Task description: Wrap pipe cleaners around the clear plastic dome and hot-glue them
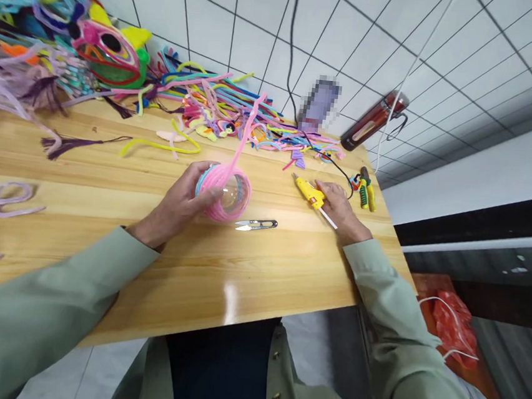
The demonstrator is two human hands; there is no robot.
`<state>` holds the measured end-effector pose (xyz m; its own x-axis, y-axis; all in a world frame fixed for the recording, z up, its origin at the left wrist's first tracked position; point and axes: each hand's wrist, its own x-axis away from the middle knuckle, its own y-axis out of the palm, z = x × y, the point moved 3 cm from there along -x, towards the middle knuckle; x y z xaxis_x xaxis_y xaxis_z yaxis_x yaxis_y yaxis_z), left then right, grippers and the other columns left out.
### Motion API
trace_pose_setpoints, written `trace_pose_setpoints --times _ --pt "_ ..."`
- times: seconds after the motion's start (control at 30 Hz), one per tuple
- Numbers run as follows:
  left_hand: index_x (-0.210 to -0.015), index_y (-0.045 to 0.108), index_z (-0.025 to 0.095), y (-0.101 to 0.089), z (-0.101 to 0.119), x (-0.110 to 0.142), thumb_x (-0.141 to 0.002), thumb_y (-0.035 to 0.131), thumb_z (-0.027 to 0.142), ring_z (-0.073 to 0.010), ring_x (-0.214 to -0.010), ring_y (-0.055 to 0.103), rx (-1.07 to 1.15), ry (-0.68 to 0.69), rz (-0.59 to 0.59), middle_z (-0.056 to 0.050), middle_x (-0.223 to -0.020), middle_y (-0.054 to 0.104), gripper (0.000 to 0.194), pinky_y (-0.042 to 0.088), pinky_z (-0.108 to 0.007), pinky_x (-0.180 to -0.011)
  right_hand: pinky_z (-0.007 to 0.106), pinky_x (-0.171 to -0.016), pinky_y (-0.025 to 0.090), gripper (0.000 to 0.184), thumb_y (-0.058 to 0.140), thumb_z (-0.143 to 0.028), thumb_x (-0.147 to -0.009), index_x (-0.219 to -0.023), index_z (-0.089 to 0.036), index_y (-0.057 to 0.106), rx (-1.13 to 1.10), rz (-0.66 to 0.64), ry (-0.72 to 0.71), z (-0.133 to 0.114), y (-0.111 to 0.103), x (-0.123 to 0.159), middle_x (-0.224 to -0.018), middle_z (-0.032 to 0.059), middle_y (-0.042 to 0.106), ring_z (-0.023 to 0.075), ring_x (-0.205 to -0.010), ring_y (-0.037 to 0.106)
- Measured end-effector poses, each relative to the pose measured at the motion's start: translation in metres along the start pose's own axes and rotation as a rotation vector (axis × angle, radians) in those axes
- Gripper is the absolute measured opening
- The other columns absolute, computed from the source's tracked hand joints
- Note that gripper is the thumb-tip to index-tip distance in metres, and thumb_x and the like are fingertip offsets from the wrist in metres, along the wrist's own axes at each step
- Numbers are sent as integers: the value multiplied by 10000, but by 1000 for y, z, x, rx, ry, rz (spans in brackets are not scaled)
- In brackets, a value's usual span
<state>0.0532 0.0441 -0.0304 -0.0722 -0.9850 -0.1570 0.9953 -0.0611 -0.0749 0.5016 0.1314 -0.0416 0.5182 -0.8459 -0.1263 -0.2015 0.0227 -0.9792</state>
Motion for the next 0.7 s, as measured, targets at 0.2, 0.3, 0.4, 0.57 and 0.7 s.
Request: trace_pose_setpoints --times 0.2,0.3,0.4,0.57,0.7 --pt "-1398 673 272 0 2 0 -891 831 803 -409 -1335 678 -15 6 -2 -121 -1404 746 751 549 -633 -1239 577 -1270 537 618 546 -73 -916 -1499 -169 730 -39 10 -54 -9 -8 -21 -1426 197 820 322 -1424 702" --pt "-1411 662 266 1 5 1 -887 828 817 -401 -1339 682 -45 12 -5 -119 -1435 748 778 558 -595 -1224 646 -1274 542 584 550 -99 -957 -1508 -180 727 -32 108 -33 -20 -27 -28 -1503 219 783 371 -1463 700" --pt "-1437 644 242 4 7 3 -903 821 809 -382 -1334 691 -68 11 -35 -123 -1445 745 799 576 -537 -1189 686 -1312 503 573 486 -146 -1061 -1600 -227 664 -41 281 -52 -62 -55 -30 -1609 199 724 379 -1524 670" --pt "-1443 638 242 7 11 7 -925 827 774 -353 -1308 701 -108 85 -68 -112 -1442 748 766 591 -475 -1154 682 -1285 536 377 594 -287 -1127 -1468 -370 733 -160 464 -381 -188 -80 -41 -1529 82 790 355 -1471 712" --pt "-1449 623 242 7 14 8 -950 806 765 -353 -1318 697 -119 94 -99 -113 -1450 733 745 581 -481 -1160 621 -1323 509 326 488 -337 -1194 -1342 -352 779 -175 338 -512 -243 -67 -67 -1526 50 788 297 -1594 620"
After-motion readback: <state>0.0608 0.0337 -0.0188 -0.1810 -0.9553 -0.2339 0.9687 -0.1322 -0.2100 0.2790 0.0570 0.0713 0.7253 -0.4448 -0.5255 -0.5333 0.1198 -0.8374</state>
